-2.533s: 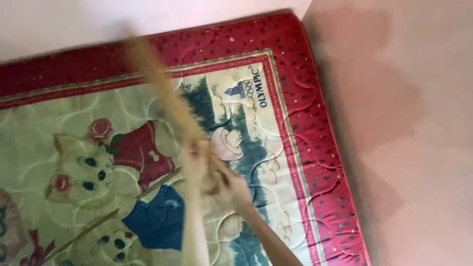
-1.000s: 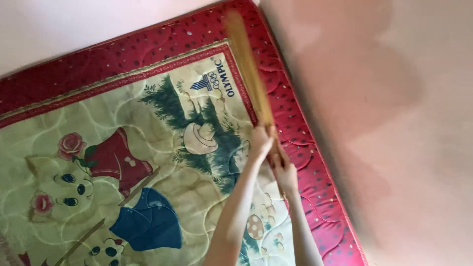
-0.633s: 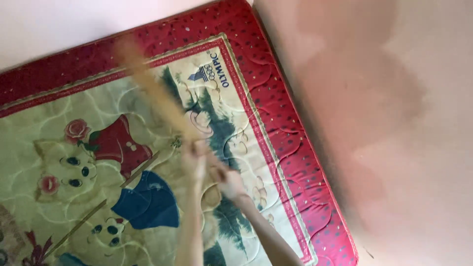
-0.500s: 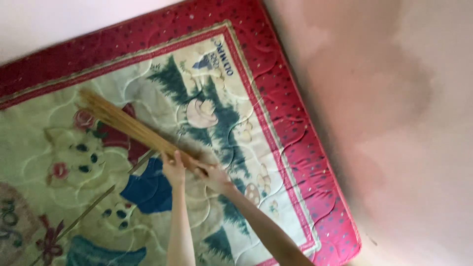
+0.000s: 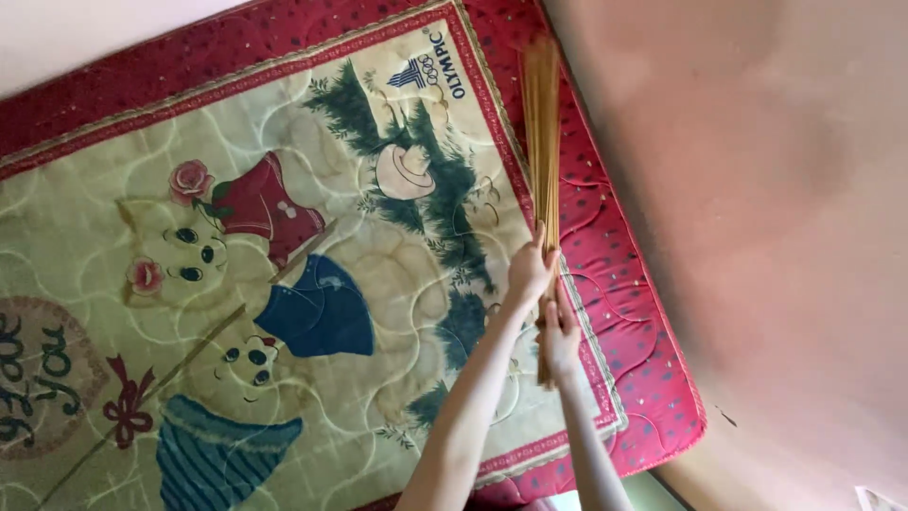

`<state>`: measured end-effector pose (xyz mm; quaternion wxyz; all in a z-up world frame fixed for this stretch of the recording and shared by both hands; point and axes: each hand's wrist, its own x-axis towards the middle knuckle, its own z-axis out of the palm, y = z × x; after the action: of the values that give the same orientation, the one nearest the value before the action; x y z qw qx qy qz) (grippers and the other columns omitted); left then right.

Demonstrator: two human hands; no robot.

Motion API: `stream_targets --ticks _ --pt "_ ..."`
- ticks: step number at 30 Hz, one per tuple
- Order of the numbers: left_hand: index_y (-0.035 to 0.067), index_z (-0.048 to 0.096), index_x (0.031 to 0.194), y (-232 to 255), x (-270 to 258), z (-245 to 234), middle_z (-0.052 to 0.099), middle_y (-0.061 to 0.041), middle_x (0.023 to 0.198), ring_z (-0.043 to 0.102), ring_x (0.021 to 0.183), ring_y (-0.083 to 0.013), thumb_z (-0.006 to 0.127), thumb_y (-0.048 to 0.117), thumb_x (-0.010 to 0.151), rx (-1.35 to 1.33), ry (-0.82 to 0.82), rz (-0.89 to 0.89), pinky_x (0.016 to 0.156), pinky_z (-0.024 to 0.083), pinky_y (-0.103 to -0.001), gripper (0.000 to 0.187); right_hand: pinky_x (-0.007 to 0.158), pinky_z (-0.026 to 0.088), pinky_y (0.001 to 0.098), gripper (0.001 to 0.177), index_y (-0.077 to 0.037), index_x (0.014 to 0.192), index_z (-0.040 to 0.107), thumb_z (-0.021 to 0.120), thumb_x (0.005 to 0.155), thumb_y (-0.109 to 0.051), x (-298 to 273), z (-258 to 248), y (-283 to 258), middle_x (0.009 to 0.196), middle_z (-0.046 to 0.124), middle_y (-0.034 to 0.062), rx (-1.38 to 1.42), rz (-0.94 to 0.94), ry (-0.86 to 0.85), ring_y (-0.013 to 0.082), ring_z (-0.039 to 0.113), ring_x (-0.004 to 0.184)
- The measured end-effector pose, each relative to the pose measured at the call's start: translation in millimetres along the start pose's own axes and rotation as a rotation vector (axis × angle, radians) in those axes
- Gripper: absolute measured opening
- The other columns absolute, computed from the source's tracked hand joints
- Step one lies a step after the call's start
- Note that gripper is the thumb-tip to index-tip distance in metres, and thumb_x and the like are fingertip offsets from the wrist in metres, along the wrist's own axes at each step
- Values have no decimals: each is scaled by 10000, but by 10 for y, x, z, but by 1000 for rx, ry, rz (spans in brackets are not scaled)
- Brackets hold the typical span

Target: Beating a mattress with a bundle of sticks to remove dust

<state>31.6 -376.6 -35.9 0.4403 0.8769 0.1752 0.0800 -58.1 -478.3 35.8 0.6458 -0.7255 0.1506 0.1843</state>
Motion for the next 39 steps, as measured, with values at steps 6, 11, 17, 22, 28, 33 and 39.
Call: stream_targets --ticks 6,11,17,22,28,33,39 --pt "76 592 1253 298 -809 -2087 709 -74 744 711 644 -197 597 285 995 -384 172 -464 559 549 -350 332 739 587 362 168 -125 1166 732 631 1090 -236 -592 767 781 887 772 108 -347 -390 -272 203 684 809" --pt "-9 511 1394 -1520 -1538 -2010 711 -54 889 671 768 -180 670 333 1007 -461 592 -387 662 550 -308 540 849 557 422 362 -187 1318 673 614 986 -318 -880 1298 195 1197 706 179 -580 -390 -545 384 688 1033" --pt "68 663 1238 -1020 -1151 -1066 742 -120 880 685 753 -209 646 320 1009 -285 400 -214 669 560 -352 341 877 561 365 427 -172 1360 669 633 940 -235 -491 493 835 1169 758 112 -461 -185 -403 238 724 1020" --pt "98 582 1388 253 -1035 -82 728 -138 729 702 594 -228 581 283 996 -322 -61 -230 528 549 -383 433 659 499 289 485 -245 1531 531 532 1047 -281 -658 -463 510 879 701 46 -342 69 29 110 546 692" --pt "129 524 1439 444 -1388 -331 751 -165 825 706 646 -284 561 308 1033 -229 -265 -206 552 556 -430 445 577 470 246 517 -256 1570 456 502 1056 -243 -1129 -428 378 859 626 -28 -123 32 141 57 496 649" --pt "20 444 1552 -712 -2386 -1591 752 -243 1099 715 922 -260 610 242 1035 -517 383 -394 795 598 -377 587 794 589 377 231 -105 1193 716 604 1061 -258 -1518 301 1236 1056 747 151 -491 -392 -480 267 715 893" --pt "-17 367 1568 -1510 -2995 -1652 628 -230 1368 678 1164 -233 589 229 1091 -348 655 -280 960 564 -360 581 811 552 425 386 -200 1345 673 615 986 -328 -1878 653 945 1096 740 157 -669 -321 -627 340 709 947"
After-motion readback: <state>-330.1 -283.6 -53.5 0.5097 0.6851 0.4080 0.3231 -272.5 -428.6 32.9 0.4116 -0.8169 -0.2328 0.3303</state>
